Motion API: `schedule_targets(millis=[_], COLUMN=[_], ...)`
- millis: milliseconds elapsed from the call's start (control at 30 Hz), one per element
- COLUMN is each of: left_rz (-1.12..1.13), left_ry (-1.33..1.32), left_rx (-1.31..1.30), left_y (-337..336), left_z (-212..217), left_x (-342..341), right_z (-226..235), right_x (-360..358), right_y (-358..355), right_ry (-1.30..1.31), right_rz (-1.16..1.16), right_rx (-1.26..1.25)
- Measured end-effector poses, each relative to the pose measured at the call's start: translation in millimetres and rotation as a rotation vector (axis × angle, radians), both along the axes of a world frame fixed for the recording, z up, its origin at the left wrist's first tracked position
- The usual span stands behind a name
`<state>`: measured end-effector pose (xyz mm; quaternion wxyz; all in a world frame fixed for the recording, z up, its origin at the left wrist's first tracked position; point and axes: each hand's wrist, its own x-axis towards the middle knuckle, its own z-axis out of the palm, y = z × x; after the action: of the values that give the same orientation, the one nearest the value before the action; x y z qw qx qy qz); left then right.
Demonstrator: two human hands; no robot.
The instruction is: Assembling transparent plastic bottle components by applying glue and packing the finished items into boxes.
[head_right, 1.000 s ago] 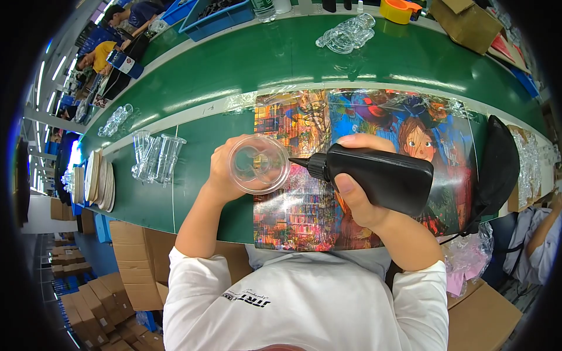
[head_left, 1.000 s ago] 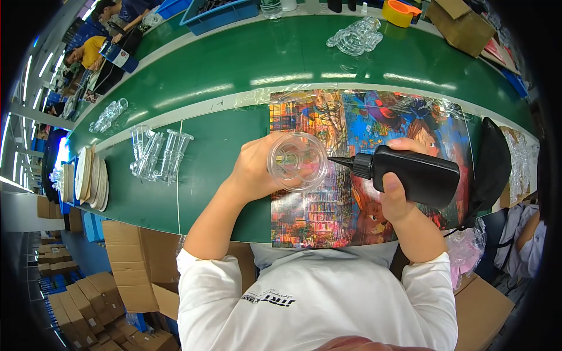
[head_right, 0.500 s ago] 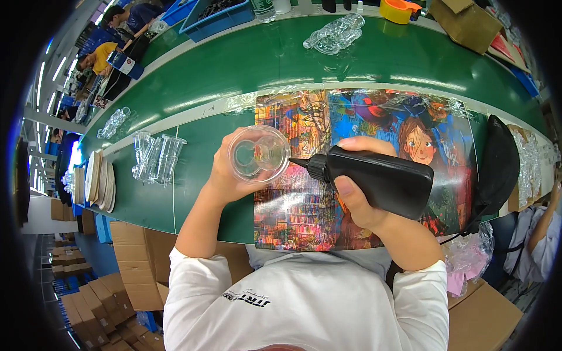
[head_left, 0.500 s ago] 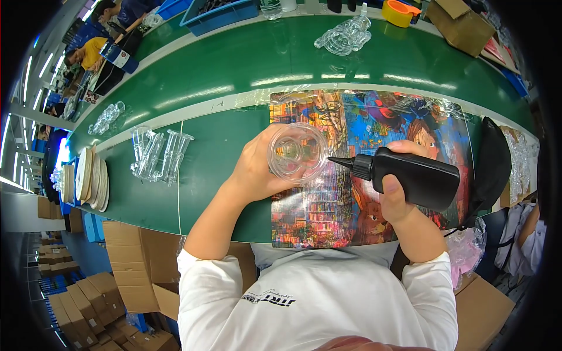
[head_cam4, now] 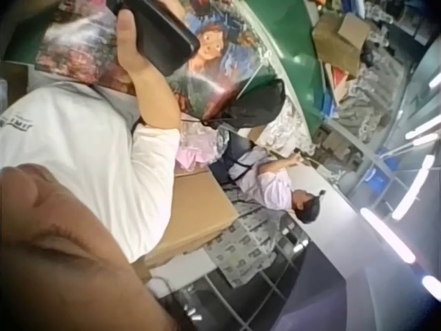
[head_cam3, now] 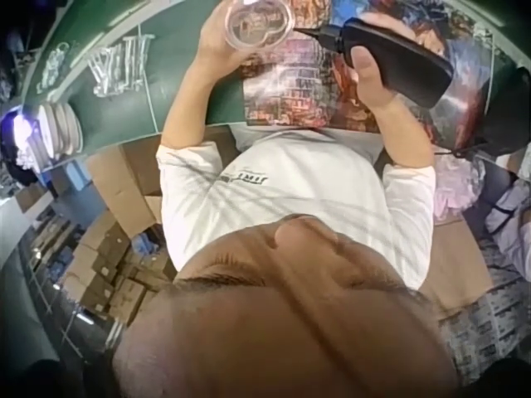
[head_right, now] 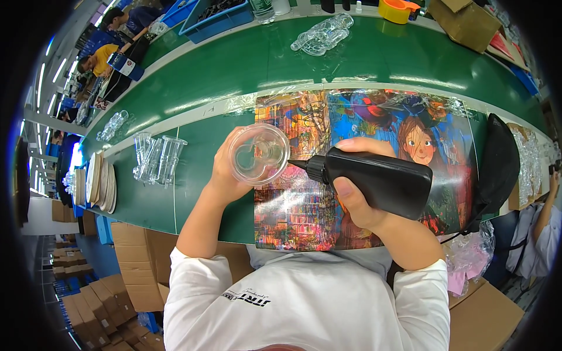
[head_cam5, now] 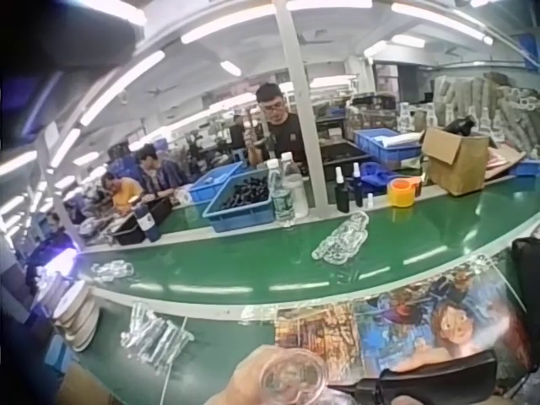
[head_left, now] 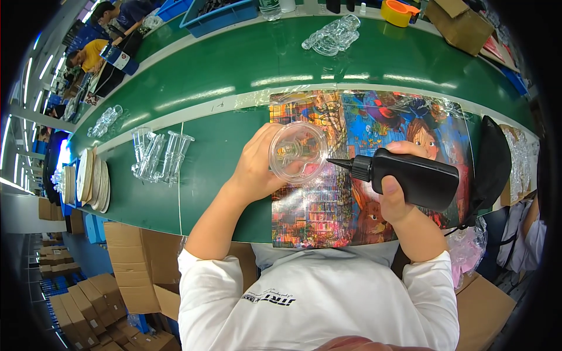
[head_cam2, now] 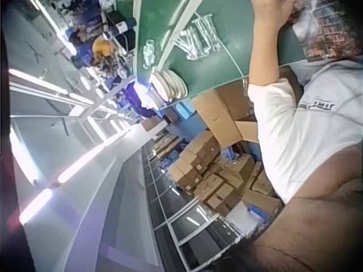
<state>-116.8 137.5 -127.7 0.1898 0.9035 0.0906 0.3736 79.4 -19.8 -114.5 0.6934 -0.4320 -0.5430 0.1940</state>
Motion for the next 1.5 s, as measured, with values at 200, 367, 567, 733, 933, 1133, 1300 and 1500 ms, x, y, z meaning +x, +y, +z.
schedule_targets(millis=[200,367,567,733,933,1133,1300,1500], left_rz=[-0.058,-0.075,-0.017,0.029,0.028,-0.022,-0.070,-0.067], left_ry=[-0.011,0.066,0.085,0.077,0.036,-0.004,0.016,0.008], left_rx=[-0.127,-0.066,-0.016,-0.080,-0.011,-0.145,-0.150,-0.179], left_y=[-4.5,-1.9,-2.2,-5.4,-4.5,-5.0,-4.1,-1.6], left_z=[0.9,6.1,5.5,5.8,4.5,-5.5,5.6,1.1], left_x=[-0.7,-1.3,0.3,-0.5,0.6,-0.1,2.2,2.4], right_z=[-0.2,-1.8,0.8,0.7,-0.4,-1.6,-1.1,-2.3], right_x=[-0.2,0.6,1.5,1.8,1.2,0.4,1.3,1.3], right_y=[-0.4,0.2,-1.0,-1.7,0.3,2.2,1.4,1.7], right_ry=[-0.002,-0.008,-0.027,-0.037,-0.005,-0.002,-0.019,-0.075], right_rz=[0.009,-0.003,-0.027,-0.013,0.022,0.060,0.066,0.003], right_rx=[-0.006,0.007,-0.002,-0.016,0.030,0.051,0.044,0.052])
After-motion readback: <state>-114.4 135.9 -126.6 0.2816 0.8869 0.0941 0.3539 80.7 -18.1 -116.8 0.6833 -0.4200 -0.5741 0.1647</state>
